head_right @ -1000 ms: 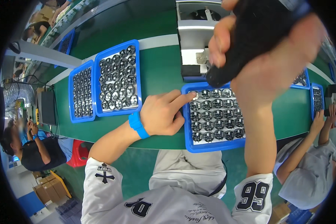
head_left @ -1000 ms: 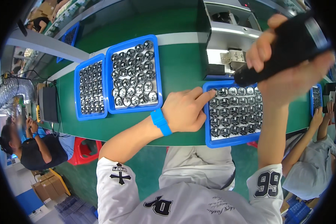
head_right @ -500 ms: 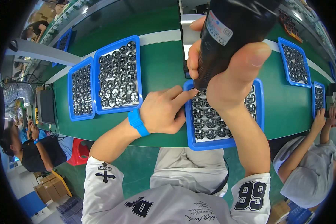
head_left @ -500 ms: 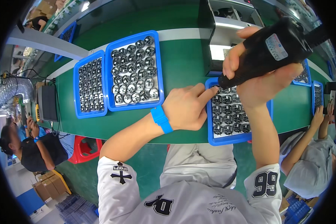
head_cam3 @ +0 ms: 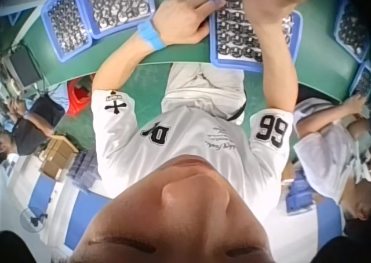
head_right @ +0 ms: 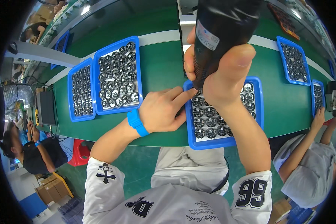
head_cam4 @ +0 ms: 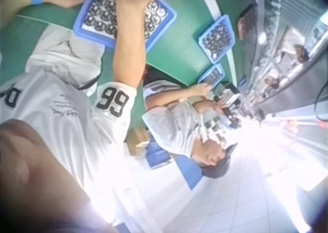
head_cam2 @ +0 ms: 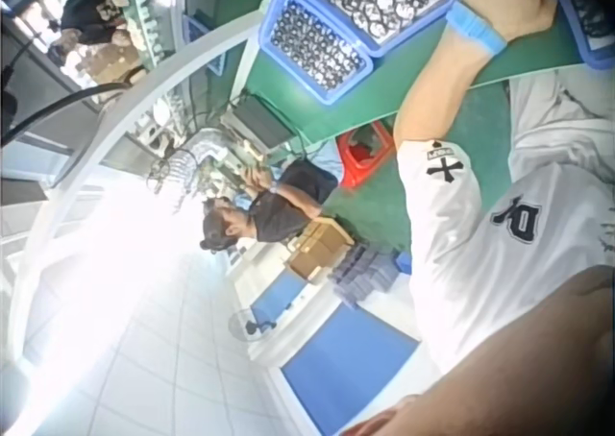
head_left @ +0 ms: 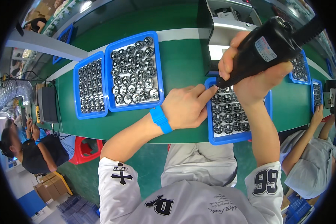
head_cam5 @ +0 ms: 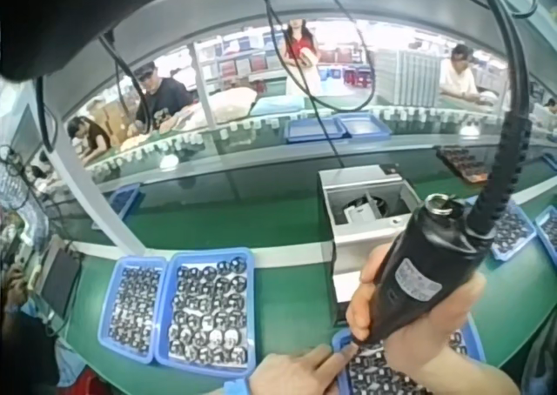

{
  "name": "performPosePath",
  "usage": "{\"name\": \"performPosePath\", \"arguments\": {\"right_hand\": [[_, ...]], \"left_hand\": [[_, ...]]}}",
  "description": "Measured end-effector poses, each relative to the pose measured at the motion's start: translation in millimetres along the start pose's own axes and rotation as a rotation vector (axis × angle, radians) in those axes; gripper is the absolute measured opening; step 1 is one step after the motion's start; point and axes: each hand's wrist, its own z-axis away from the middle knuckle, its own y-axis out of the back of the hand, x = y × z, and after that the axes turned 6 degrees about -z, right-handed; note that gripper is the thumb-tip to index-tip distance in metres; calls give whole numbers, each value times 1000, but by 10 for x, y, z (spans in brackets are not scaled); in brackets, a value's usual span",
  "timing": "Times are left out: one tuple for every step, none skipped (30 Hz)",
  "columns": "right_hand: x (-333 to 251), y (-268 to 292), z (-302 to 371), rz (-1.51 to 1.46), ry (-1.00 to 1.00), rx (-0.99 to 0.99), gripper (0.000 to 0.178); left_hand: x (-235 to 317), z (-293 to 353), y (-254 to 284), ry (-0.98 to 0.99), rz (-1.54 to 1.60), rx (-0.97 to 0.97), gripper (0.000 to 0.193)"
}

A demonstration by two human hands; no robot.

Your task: Fastening screws onto electronic components using an electric screwdriver.

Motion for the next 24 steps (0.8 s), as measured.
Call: {"name": "performPosePath", "arguments": {"right_hand": [[2, 14, 3, 44, -21, -30, 114], [2, 21, 6, 87, -42, -61, 114], [0, 19, 15, 88, -42, -59, 114], [0, 10, 24, 80, -47, -44, 115], [-2, 2, 34, 71, -51, -30, 115], [-9, -13, 42, 68, -52, -32, 115], [-22, -31, 49, 92, -60, -53, 115], [-29, -46, 55, 116, -69, -76, 115], [-24, -39, 58, 117, -65, -78, 115], [-12, -21, 64, 88, -62, -57, 116], [-14, 4, 66, 60, -59, -36, 118], [-105, 90, 49, -27, -69, -89, 120], [-206, 201, -48, -163, 77, -243, 119], [-319, 301, -153, -299, 224, -396, 117], [-501, 314, -177, -256, 238, -379, 113], [-671, 281, -204, -219, 254, -369, 110], [-692, -54, -170, -246, 213, 102, 83], [-721, -121, -178, -241, 220, 101, 83], [-747, -176, -190, -218, 206, 130, 83], [-767, -220, -207, -195, 191, 160, 83], [-773, -265, -227, -175, 174, 189, 83], [-774, -300, -250, -156, 156, 219, 83], [-770, -328, -275, -138, 137, 249, 83], [-764, -349, -300, -120, 117, 280, 83]], "left_hand": [[-3, 0, 6, -5, -10, -6, 46], [-5, -1, 11, -10, -20, -12, 45], [-3, -4, 11, -12, -19, -13, 45], [-3, -9, 13, -15, -21, -17, 45], [-2, -11, 13, -18, -24, -21, 45], [-4, -2, 13, -15, -26, -21, 45], [-6, 9, 6, -15, -21, 4, 47], [-7, 22, 1, -14, -16, 29, 50], [-12, 16, -13, -15, -18, 32, 50], [-16, 9, -26, -23, -21, 38, 50], [-21, 2, -30, -32, -25, 44, 50], [-22, -36, -31, -41, -21, 50, 50], [-7, -23, -12, -39, -22, 49, 50], [6, -7, -1, -37, -23, 49, 50], [12, -6, -9, -45, -15, 47, 50], [-2, 0, 2, -24, 10, 31, 48], [-23, -24, -11, 0, 37, 3, 45], [-23, -24, -12, -6, 38, 8, 45], [-23, -20, -17, 12, 50, 15, 46], [-24, -23, -23, 30, 63, 22, 46], [-32, -19, -25, 27, 63, 23, 46], [-40, -17, -28, 28, 76, 44, 47], [-45, -18, -32, 31, 90, 63, 49], [-43, -25, -30, 30, 90, 62, 49]]}}
